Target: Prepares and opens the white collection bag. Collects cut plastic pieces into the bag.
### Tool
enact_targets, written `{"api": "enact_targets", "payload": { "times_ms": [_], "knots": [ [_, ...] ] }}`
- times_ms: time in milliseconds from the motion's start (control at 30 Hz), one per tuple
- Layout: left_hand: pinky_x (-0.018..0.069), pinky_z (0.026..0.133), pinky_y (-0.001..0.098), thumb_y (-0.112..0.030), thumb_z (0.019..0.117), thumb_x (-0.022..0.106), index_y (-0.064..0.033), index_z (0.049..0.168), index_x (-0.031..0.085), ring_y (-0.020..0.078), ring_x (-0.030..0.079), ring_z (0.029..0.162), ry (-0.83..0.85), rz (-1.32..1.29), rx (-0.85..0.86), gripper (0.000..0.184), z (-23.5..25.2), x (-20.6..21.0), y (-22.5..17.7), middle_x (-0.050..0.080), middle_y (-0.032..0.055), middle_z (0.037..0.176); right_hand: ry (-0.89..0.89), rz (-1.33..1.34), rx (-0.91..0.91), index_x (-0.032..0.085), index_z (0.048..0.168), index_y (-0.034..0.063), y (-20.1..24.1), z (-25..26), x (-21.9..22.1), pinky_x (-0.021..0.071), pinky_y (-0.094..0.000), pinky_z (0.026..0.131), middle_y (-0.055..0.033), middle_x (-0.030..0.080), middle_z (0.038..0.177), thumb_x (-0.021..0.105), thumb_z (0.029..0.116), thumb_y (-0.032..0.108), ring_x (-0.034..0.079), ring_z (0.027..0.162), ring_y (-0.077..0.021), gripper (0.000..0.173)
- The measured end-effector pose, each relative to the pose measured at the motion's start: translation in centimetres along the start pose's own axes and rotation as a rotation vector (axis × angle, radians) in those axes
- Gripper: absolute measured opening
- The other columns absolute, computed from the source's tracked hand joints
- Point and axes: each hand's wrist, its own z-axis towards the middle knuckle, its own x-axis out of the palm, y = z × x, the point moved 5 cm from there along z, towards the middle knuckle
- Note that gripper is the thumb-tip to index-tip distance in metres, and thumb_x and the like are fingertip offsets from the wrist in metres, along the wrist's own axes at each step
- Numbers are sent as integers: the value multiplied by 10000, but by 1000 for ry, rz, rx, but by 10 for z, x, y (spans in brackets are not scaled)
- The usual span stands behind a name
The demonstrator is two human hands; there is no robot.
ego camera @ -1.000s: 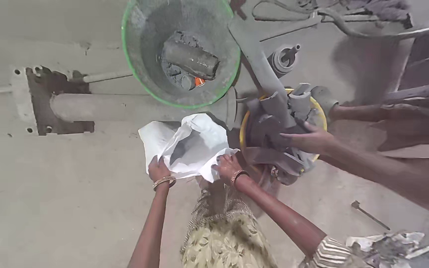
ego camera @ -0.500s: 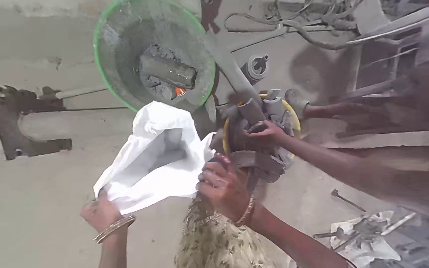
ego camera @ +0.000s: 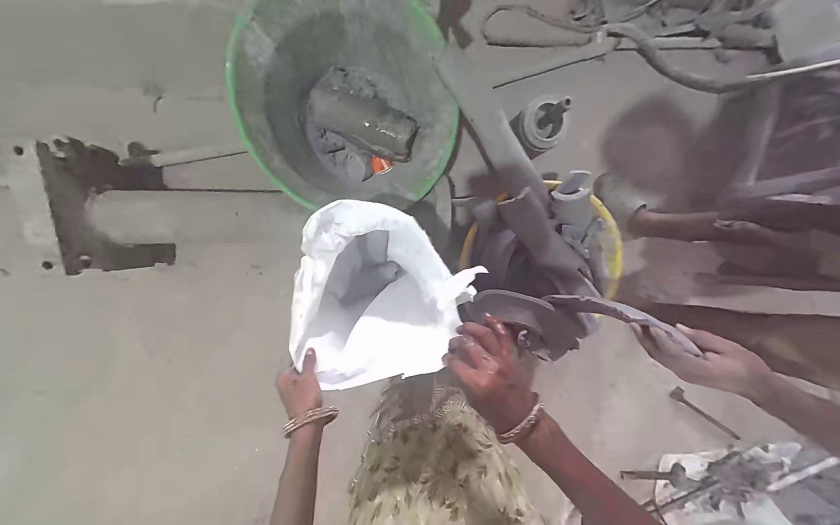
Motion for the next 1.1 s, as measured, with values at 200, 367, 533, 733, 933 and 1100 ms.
{"api": "enact_targets", "payload": {
  "times_ms": [200, 367, 533, 733, 933, 1100],
  "knots": [
    [544, 855, 327, -234, 1085, 503, 60, 1427, 439, 155, 636, 986, 79, -7, -64, 456, 8, 0, 23, 577, 230, 1257, -54, 80, 97, 775, 824, 55, -1, 7, 0, 484, -638, 995, -145, 772, 988, 693, 798, -62, 709, 1096, -395, 145],
    [539, 838, 301, -301, 1109, 439, 14, 1436, 424, 123, 626, 983, 29, -69, -106, 455, 3, 7, 25, 562, 169, 1236, -75, 90, 150, 771, 820, 68, -8, 4, -2, 483, -621, 1007, -129, 776, 995, 698, 794, -65, 705, 1112, -385, 154],
    [502, 970, 400, -391, 1124, 329, -9, 1498, 370, 220, 573, 1219, 27, -107, -141, 537, -3, 11, 28, 474, 204, 1451, -60, 95, 167, 771, 833, 66, -17, -3, -2, 484, -608, 1012, -122, 776, 1014, 698, 795, -63, 700, 1129, -375, 153],
    [469, 1017, 396, -457, 1122, 254, -11, 1534, 320, 228, 526, 1295, 43, -119, -148, 611, -12, 15, 29, 405, 203, 1529, -43, 150, 206, 775, 835, 37, -29, -8, -3, 488, -625, 1006, -150, 771, 1024, 708, 780, -82, 692, 1137, -405, 147],
    [429, 1066, 443, -457, 1121, 252, -14, 1556, 293, 279, 477, 1358, 48, -127, -176, 623, -14, 14, 41, 357, 215, 1577, -39, 150, 196, 770, 825, 38, -32, -11, -2, 501, -613, 995, -150, 771, 1016, 713, 764, -87, 694, 1129, -407, 150],
    [438, 1029, 426, -465, 1121, 248, -17, 1536, 331, 253, 512, 1304, 38, -119, -191, 617, -16, 14, 50, 410, 203, 1533, -22, 167, 198, 774, 845, 31, -32, -12, -1, 501, -609, 997, -155, 771, 1038, 701, 765, -96, 688, 1142, -415, 168]
  ]
}}
